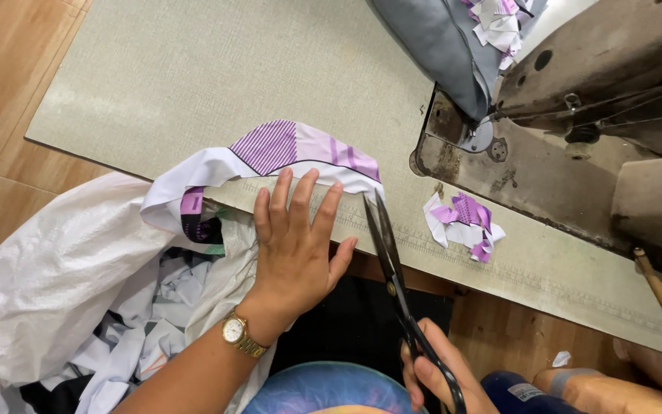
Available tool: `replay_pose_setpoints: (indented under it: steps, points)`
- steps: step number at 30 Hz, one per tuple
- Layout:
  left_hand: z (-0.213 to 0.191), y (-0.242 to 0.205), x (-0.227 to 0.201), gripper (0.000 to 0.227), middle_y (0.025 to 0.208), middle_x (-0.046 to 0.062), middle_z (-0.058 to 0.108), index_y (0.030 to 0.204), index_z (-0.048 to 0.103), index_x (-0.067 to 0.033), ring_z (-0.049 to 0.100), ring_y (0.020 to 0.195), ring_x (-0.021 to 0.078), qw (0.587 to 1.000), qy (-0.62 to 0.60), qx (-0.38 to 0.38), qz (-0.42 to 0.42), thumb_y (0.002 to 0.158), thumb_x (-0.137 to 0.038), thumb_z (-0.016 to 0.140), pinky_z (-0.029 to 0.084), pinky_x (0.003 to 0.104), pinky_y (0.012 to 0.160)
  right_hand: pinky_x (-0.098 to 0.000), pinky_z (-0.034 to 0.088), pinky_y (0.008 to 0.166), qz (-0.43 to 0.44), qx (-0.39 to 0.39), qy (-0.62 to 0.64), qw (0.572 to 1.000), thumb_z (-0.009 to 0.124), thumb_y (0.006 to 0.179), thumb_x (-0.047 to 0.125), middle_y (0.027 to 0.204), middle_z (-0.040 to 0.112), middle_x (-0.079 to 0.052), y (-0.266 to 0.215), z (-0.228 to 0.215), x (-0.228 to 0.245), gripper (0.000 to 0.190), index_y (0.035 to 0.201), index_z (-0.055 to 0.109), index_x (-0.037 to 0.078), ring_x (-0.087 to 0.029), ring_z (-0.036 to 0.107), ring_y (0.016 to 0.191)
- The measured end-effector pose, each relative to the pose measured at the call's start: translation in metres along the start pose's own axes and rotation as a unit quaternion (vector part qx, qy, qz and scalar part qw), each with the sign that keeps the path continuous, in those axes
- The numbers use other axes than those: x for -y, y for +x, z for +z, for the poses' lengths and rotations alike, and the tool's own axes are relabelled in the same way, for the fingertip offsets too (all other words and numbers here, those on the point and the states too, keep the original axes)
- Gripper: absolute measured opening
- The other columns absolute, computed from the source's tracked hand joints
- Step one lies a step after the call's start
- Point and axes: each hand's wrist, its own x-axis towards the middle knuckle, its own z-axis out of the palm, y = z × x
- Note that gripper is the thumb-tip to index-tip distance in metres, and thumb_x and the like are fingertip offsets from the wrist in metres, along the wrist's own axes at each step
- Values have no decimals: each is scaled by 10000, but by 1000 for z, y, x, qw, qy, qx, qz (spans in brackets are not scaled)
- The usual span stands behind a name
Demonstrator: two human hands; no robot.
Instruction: Trimming fabric scraps with scissors on a sewing machine table
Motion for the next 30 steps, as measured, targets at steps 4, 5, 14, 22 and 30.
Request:
replay_pose_setpoints:
  steps: [4,5,14,22,30]
  points:
    - [1,-1,1,713,1667,170,425,1595,528,-179,340,1586,462,1000,-6,10,-2,1010,-570,640,215,658,1301,-339,486,635,-46,-7,-44,998,624,998,568,624,612,-83,15,5,7,519,1017,586,51,-186,589,581]
    - [2,-1,1,710,1670,169,424,1597,525,-181,343,1586,462,1000,-5,11,0,1015,-573,633,216,662,1301,-339,484,636,-56,-13,-40,998,633,1003,547,623,618,-73,18,7,10,501,1035,599,49,-173,589,587]
    - [0,-1,2,727,1672,166,447,1600,534,-185,363,1581,465,1000,-3,7,4,1004,-578,666,242,663,1288,-362,452,645,-29,-33,1,999,639,1001,487,653,595,-113,22,9,13,472,1088,607,25,-200,575,614]
    - [-2,1,0,702,1669,148,459,1578,555,-195,344,1597,464,1000,-2,11,5,992,-559,689,222,668,1286,-340,535,607,-29,-77,-100,992,669,1003,443,631,619,-80,39,7,26,388,1005,595,62,-189,633,566]
    - [-1,1,1,684,1657,147,472,1567,561,-192,361,1580,470,1000,2,2,9,1004,-564,669,258,678,1268,-315,521,473,-19,-125,-146,981,723,996,374,449,588,-80,49,-2,17,331,952,564,87,-167,569,376]
